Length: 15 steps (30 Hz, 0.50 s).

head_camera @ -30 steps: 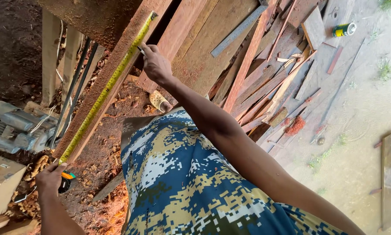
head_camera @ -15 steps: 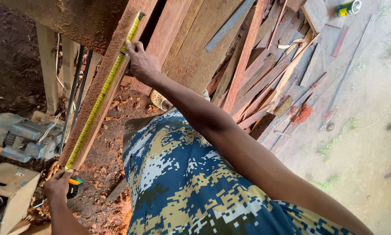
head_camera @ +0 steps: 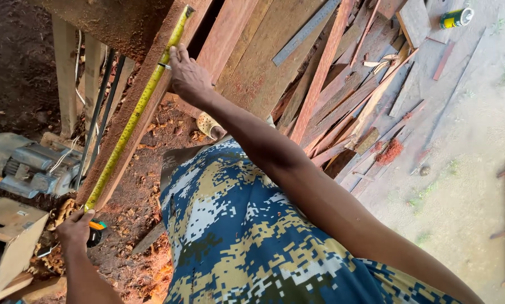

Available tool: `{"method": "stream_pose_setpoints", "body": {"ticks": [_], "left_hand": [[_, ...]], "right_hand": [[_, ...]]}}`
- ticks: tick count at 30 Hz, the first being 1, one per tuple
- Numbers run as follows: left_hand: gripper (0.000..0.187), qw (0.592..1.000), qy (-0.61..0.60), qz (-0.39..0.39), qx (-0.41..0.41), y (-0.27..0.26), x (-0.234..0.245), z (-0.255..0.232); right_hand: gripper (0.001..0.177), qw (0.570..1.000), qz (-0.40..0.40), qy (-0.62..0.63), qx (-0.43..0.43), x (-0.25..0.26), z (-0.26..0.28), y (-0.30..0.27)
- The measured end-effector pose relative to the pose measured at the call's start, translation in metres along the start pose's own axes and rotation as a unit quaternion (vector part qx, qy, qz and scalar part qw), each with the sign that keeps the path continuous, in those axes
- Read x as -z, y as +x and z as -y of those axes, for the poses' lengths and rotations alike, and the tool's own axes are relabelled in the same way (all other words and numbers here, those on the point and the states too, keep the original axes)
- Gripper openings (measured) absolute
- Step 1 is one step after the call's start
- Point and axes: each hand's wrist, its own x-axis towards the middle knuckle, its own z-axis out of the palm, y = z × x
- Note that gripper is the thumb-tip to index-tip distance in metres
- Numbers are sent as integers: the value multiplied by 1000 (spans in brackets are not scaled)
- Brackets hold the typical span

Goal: The recorder measures a piece of lumber with a tape measure and a try square, then saws it with a handsaw.

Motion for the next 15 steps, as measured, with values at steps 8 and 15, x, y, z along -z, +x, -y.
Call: {"method": "stream_pose_setpoints", "body": {"ticks": [8,15], "left_hand": [[33,987,48,-47,-144,41,-29,57],[29,997,33,-6,-63,-5,-17,14]], "right_hand": [[64,947,-115,-87,287,15,-22,-32],[88,927,-41,-261,265,42,-20,-44]]}}
